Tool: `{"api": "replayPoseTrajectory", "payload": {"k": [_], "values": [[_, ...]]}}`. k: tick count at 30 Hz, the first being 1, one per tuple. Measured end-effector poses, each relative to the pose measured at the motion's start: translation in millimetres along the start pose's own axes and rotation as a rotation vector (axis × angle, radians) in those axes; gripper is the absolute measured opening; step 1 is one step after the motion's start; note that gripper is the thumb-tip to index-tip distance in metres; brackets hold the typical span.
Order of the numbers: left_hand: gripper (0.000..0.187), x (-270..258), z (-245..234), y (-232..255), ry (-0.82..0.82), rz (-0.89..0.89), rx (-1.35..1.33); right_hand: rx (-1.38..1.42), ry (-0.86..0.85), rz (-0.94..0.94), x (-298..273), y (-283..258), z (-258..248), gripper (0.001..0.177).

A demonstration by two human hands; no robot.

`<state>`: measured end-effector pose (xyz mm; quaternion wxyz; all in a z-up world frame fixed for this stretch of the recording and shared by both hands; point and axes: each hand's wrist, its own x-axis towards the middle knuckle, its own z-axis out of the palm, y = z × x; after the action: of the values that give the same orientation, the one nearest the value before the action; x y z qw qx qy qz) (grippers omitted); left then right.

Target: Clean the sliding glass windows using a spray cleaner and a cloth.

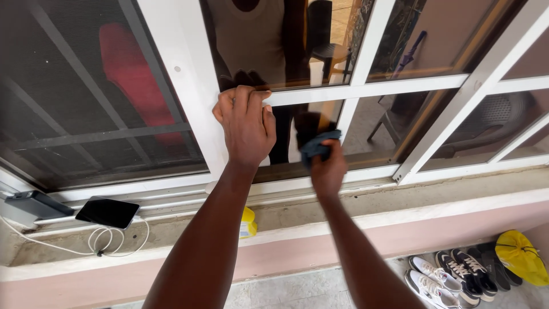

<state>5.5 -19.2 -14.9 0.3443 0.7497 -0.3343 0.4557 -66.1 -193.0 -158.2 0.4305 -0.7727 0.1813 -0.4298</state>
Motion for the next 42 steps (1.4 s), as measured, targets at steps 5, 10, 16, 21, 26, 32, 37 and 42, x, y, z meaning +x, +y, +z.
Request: {"api": "replayPoseTrajectory", "payload": {"k": [5, 10, 16, 21, 26, 32, 37, 42], "values": [[0.027, 0, -6, 1, -0.006, 0.014, 0.008, 0.070, -0.206, -0.176, -36, -32, 37, 0.049], [0.034, 0, -17, 0, -0.061, 0.067, -0.015, 0.247, -0.294, -0.049, -18, -1, 25, 0.047], [0.034, 2, -11, 1, -0.017, 0.025, -0.018, 0.158, -0.052, -0.249, 22, -112, 3, 0.052], [0.039, 3, -18, -5, -0.070, 0.063, -0.037, 0.540, 0.048, -0.342, 64, -63, -2, 0.043], [0.038, 4, -18, 4, -0.061, 0.012, -0.054, 0.101, 0.187, -0.458, 58, -123, -8, 0.052], [0.045, 9, -27, 1, -0.122, 0.041, -0.049, -0.021, -0.117, -0.656, 66, -140, -11, 0.062], [0.050, 13, -36, -4, -0.183, 0.064, -0.111, -0.046, 0.337, -0.445, 66, -160, -2, 0.059], [0.033, 28, -45, -17, -0.189, -0.177, -0.314, -0.093, -0.127, -0.959, 61, -177, 18, 0.065]]}}
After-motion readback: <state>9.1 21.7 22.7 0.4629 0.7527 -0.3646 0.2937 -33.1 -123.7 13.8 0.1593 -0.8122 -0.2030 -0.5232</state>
